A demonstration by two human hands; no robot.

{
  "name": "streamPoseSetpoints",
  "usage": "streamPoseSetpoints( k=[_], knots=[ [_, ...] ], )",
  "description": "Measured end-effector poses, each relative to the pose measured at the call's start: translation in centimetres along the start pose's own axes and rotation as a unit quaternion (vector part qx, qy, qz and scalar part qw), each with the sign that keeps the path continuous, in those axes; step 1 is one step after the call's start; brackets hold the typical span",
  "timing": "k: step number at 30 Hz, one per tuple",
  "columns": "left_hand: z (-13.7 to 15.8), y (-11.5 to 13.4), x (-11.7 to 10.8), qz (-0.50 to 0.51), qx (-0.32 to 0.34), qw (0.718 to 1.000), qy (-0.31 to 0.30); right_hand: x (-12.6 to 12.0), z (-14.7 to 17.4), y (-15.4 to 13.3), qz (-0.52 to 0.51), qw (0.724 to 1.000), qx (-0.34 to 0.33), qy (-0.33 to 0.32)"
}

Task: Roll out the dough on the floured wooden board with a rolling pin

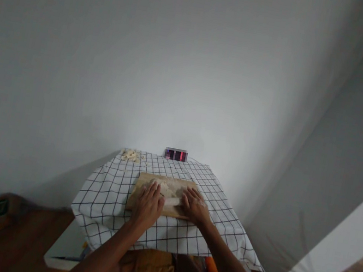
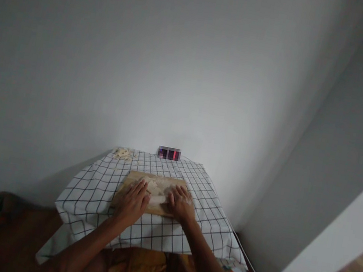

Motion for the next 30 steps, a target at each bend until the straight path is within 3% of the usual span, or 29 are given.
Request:
streamPoseSetpoints(
  k=[6, 10, 16, 22, 30],
  knots=[
    [-3.5, -1.5, 0.2, -0.037, -0.088, 0.993, -0.066, 0.7, -5.2, -0.6, 0.077, 0.99, -0.029, -0.119],
    [-5.5, -2.1, 0.1, -0.063, -0.11, 0.988, -0.09, 1.4, -7.8, -0.8, 0.077, 0.987, -0.007, -0.141],
    [-7.6, -3.2, 1.3, -0.091, -0.153, 0.971, -0.16, 2.3, -9.8, -1.3, 0.096, 0.982, -0.043, -0.159],
    [-7.4, -2.7, 0.6, -0.101, -0.12, 0.978, -0.14, 1.1, -8.8, -1.7, 0.091, 0.987, -0.018, -0.133],
    [-4.0, -0.4, -1.8, -0.052, -0.037, 0.993, -0.097, -1.3, -4.0, -2.0, 0.053, 0.995, 0.044, -0.067]
  ],
)
Point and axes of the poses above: each hand's wrist, its own z-axis away from the middle knuckle, its own x-axis out of the palm, y = z × x, the point moved 6 cm from there along -z, towards the middle knuckle, and after that the axes turned 6 degrees about y, right-handed, at the moved point
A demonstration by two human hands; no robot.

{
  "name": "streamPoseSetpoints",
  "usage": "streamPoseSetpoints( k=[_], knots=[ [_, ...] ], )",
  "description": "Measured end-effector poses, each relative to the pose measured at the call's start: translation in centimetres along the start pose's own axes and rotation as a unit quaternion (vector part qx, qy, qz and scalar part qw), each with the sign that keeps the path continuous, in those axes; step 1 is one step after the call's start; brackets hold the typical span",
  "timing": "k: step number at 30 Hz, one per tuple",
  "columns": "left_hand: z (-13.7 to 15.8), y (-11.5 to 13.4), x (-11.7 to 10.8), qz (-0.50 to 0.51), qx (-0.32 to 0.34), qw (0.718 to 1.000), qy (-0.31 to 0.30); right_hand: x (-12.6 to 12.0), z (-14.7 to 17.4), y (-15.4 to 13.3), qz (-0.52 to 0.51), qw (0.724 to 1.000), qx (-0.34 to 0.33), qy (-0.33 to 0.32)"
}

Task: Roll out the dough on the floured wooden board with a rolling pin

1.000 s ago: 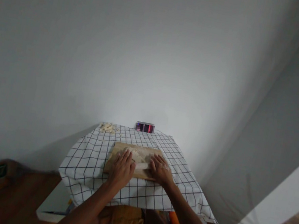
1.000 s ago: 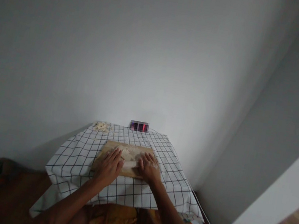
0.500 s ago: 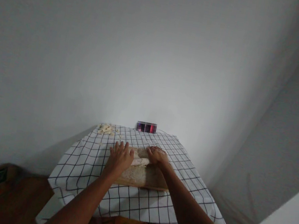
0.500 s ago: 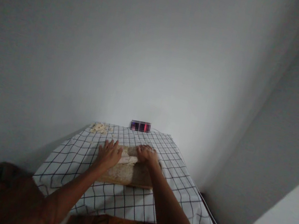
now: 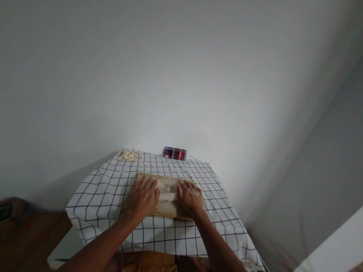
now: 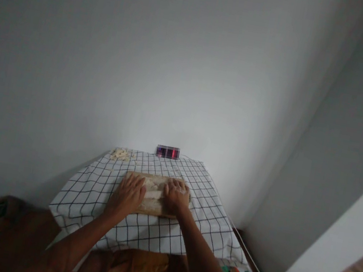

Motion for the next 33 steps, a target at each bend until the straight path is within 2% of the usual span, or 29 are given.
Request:
streamPoseSetpoints(
  k=[4, 9, 15, 20, 25, 29, 33],
  knots=[
    [1.3, 0.4, 0.0, 0.018, 0.009, 1.0, 0.01, -0.5, 1.6, 0.1, -0.011, 0.999, 0.026, 0.023],
    [2.4, 0.5, 0.0, 0.05, 0.047, 0.998, -0.013, -1.3, 1.7, -0.3, -0.048, 0.998, 0.03, 0.034],
    [3.2, 1.2, -1.8, 0.081, 0.042, 0.994, -0.058, -0.6, 2.7, 0.6, -0.109, 0.993, 0.027, 0.044],
    [2.8, 3.2, -3.1, 0.087, 0.063, 0.99, -0.095, 0.4, 4.8, 2.1, -0.216, 0.974, -0.043, 0.058],
    [1.5, 4.8, -2.4, 0.117, 0.077, 0.979, -0.148, 0.4, 6.0, 2.8, -0.267, 0.96, -0.044, 0.078],
    [1.1, 4.7, -1.7, 0.112, 0.048, 0.978, -0.17, 0.7, 6.4, 2.6, -0.278, 0.955, -0.04, 0.098],
    [0.9, 3.7, -2.5, 0.123, 0.056, 0.974, -0.182, 0.9, 6.1, 2.8, -0.257, 0.962, -0.024, 0.086]
  ],
)
Point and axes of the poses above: each hand's wrist, its own z-axis away from the middle knuckle, its own x-axis out of the palm, y = z × x, the point moved 6 cm from there along -z, towards the middle knuckle, and after that the axes turned 6 degrees about y, right-handed, at the moved point
